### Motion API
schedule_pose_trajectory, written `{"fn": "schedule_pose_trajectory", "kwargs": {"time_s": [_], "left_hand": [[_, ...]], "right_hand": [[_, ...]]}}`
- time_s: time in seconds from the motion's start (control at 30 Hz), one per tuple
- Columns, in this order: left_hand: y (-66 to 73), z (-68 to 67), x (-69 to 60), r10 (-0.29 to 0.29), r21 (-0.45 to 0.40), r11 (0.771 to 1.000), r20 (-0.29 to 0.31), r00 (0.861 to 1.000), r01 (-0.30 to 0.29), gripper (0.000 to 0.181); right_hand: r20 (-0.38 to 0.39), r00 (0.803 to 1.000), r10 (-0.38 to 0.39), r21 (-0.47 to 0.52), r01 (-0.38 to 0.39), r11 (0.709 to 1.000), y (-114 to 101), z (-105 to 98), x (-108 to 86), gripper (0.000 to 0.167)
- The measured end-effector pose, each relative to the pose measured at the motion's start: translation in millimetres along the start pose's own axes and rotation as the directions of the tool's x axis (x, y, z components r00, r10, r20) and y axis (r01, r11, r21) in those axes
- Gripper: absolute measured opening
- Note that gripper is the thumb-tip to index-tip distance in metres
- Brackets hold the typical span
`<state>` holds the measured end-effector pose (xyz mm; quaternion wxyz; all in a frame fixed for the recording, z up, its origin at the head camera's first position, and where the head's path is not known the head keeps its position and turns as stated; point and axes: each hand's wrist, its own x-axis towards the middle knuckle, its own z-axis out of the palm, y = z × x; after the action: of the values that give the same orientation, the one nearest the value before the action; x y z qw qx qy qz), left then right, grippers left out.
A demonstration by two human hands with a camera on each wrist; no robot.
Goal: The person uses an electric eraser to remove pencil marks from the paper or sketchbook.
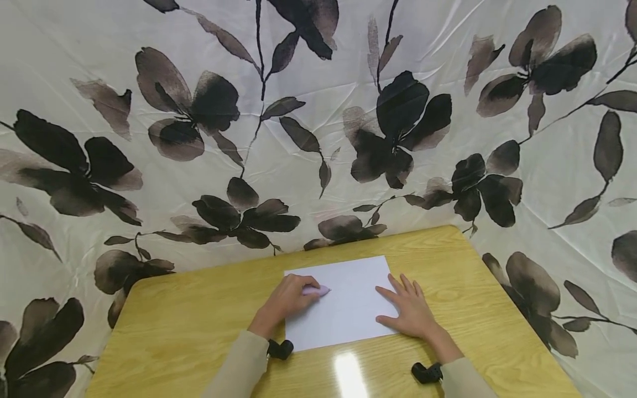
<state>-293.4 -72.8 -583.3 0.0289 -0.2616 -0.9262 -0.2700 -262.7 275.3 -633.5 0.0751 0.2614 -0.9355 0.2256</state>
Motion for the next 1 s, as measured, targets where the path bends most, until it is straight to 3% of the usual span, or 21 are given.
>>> {"fn": "schedule_pose_trajectory", "kwargs": {"time_s": [0.27,0.57,1.0], "left_hand": [[-0.2,1.7,1.6,-0.003,0.008,1.000,-0.004,1.000,0.003,0.012],[1.1,2.6,3.4,0.045,0.033,0.998,-0.040,0.998,-0.044,0.014],[2.5,3.5,-0.8,0.035,0.016,0.999,-0.039,0.999,-0.035,0.013]], "right_hand": [[0.017,1.000,0.017,0.009,-0.017,1.000,2.1,-0.1,-0.5,0.073],[0.008,1.000,0.021,-0.006,-0.021,1.000,0.0,-1.8,0.0,0.073],[0.030,0.999,0.024,-0.004,-0.024,1.000,1.4,0.0,1.2,0.074]]}}
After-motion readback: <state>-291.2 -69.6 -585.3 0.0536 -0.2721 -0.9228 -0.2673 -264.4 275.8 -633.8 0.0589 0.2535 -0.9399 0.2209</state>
